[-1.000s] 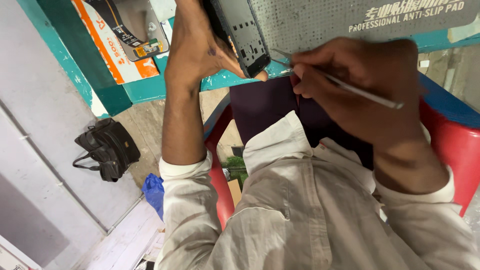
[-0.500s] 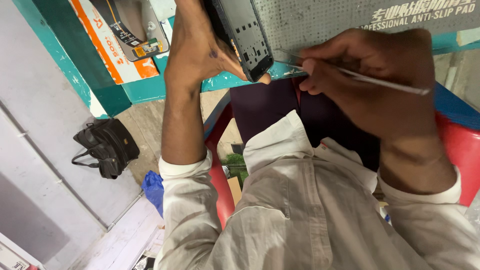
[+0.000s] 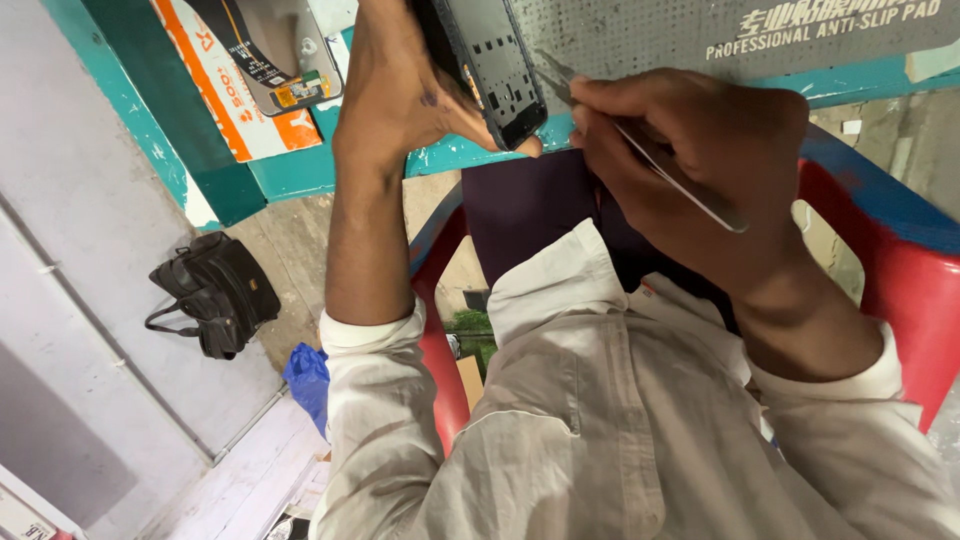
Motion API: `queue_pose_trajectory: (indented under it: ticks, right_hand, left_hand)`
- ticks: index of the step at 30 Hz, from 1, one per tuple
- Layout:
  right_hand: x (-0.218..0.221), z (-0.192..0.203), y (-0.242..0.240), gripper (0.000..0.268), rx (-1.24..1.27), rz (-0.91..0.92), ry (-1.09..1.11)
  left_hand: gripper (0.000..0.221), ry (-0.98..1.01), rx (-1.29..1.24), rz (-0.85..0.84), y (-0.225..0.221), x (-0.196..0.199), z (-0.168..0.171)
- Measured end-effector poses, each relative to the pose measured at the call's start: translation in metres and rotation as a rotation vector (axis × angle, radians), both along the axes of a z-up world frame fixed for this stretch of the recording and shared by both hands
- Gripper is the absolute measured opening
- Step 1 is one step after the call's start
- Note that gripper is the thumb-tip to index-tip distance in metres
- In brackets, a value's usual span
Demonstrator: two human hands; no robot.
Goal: The person applies liquid from a bottle to the edges of a disassembled smartphone frame and uses tweezers to manipulate internal components. The person works at a cluttered workbench with various tools and parts visible.
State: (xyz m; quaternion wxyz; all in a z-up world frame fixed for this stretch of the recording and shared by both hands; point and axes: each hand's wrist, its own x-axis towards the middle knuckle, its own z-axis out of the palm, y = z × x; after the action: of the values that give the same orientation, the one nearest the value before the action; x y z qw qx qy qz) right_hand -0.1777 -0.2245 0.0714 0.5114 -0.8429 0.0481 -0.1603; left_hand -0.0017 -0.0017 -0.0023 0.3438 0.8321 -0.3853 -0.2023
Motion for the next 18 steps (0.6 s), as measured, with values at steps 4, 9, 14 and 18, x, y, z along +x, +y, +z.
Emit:
queue_pose_trajectory:
  ticks: [4,9,14,18]
  right_hand:
    - [-0.014,-0.003,0.001,0.01,0.203,0.026,0.015]
    - [-0.021,-0.009,0.008,0.013,0.213,-0.012,0.029]
    - [0.008,-0.025,0.013,0.013,0.034,-0.031,-0.175]
    - [0.021,-0.024,0.014,0.013,0.011,-0.065,-0.185]
  left_hand:
    - [0.138,-0.298,-0.215,-0.173,0.001,0.001,0.002]
    - [0.143,-0.244,-0.15,-0.119,-0.007,-0.002,0.007]
    - [0.144,0.441,0.265,0.325,-0.019,-0.005,0.027]
    - [0.139,0.027,-0.006,0.05,-0.015,-0.004,0.016]
